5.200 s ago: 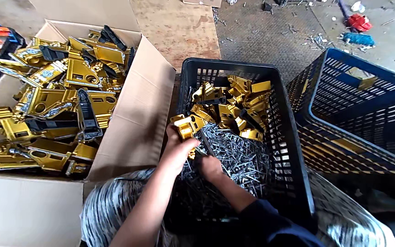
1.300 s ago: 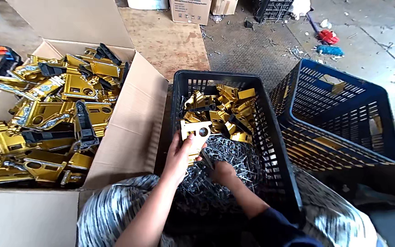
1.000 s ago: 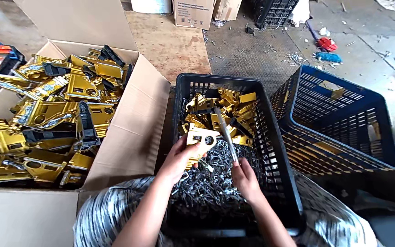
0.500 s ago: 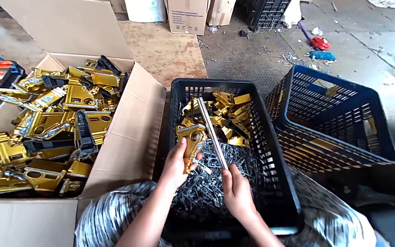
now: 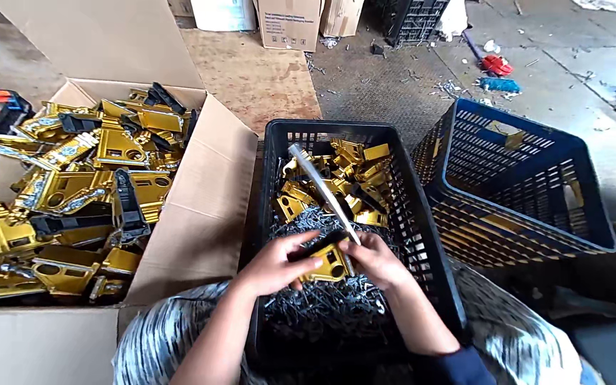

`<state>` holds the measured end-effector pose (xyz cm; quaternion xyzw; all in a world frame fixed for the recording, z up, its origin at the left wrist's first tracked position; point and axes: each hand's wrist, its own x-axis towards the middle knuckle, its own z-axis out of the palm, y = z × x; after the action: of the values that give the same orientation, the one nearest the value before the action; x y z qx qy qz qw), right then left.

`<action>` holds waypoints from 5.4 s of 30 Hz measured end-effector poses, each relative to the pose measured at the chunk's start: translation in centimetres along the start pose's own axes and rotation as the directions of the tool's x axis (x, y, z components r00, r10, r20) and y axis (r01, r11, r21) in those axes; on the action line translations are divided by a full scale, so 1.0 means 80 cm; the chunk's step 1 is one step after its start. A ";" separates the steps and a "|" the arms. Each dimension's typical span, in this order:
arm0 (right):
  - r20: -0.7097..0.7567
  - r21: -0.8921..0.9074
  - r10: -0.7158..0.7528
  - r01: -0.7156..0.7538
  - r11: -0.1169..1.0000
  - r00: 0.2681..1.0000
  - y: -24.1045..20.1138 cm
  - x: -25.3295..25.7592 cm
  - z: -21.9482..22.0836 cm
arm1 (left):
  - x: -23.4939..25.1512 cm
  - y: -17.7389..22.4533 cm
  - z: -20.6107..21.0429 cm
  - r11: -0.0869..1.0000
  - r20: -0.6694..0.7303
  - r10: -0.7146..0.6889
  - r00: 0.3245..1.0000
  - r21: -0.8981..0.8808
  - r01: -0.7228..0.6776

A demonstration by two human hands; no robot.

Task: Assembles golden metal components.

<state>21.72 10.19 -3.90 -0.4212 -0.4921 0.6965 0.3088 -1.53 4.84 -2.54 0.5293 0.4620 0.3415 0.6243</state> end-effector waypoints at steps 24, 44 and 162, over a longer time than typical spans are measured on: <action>0.006 -0.924 -0.857 0.332 0.192 0.514 -0.001 -0.047 0.016 | 0.048 -0.034 0.036 0.843 -0.596 -0.013 0.803 -0.439 -0.312; -0.010 -0.903 0.313 -0.144 0.406 0.950 0.070 -0.007 -0.016 | 0.042 -0.016 -0.010 0.820 -0.626 -0.342 0.701 -0.563 -0.103; 0.214 -0.666 -0.594 0.560 0.492 0.776 0.003 0.028 0.017 | 0.020 -0.012 0.002 0.982 -0.636 0.162 0.754 0.032 -0.184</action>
<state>19.48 11.45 -4.53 -0.3312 -0.8214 0.3033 0.3516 -0.87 6.03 -3.80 0.4125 0.5894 0.5638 0.4056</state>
